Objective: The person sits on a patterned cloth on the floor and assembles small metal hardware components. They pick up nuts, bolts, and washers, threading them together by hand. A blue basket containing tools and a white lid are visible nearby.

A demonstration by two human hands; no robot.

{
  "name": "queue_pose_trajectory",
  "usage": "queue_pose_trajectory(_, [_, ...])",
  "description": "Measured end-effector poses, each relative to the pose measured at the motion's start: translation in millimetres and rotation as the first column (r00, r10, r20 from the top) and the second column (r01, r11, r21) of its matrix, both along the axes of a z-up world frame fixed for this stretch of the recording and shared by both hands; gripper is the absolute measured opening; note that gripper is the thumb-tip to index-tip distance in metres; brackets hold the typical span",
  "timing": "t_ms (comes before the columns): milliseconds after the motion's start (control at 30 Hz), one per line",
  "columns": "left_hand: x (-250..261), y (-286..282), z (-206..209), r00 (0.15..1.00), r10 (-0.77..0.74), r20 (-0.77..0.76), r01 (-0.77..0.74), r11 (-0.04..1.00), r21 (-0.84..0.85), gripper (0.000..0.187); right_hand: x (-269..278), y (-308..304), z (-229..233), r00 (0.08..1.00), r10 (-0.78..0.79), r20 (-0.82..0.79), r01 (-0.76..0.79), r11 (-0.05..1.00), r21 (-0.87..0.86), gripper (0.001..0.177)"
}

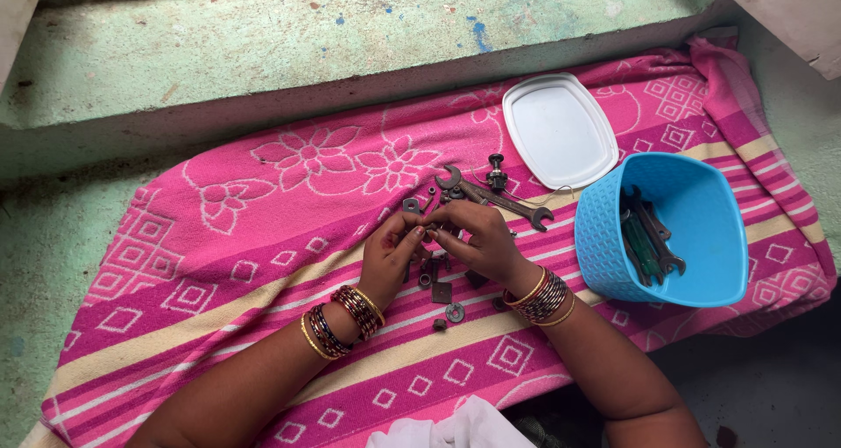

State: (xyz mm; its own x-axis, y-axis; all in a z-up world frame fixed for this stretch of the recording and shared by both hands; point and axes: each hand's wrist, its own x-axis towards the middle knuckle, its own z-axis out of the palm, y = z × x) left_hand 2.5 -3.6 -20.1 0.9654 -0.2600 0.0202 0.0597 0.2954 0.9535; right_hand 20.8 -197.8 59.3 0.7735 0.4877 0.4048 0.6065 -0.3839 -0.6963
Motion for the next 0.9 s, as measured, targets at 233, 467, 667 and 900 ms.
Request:
queue_pose_trajectory(233, [0, 0, 4, 1.0, 0.008, -0.005, -0.008, 1.0, 0.026, 0.02, 0, 1, -1, 1.0, 0.001, 0.002, -0.001, 1.0, 0.009, 0.018])
queue_pose_trajectory(467, [-1, -2, 10, 1.0, 0.012, -0.001, -0.012, 0.997, 0.07, 0.019, 2, 1, -5, 1.0, -0.028, 0.006, 0.028, 1.0, 0.005, 0.018])
queue_pose_trajectory(667, [-2, -2, 10, 1.0, 0.014, 0.022, -0.015, 0.996, 0.083, 0.02, 0, 1, -4, 1.0, -0.027, 0.015, 0.026, 0.998, 0.048, 0.018])
queue_pose_trajectory(900, [0, -1, -3, 1.0, -0.025, 0.015, 0.025, 1.0, 0.016, 0.026, -1, 4, 3, 0.998, -0.056, -0.02, 0.058, 0.996, 0.061, 0.023])
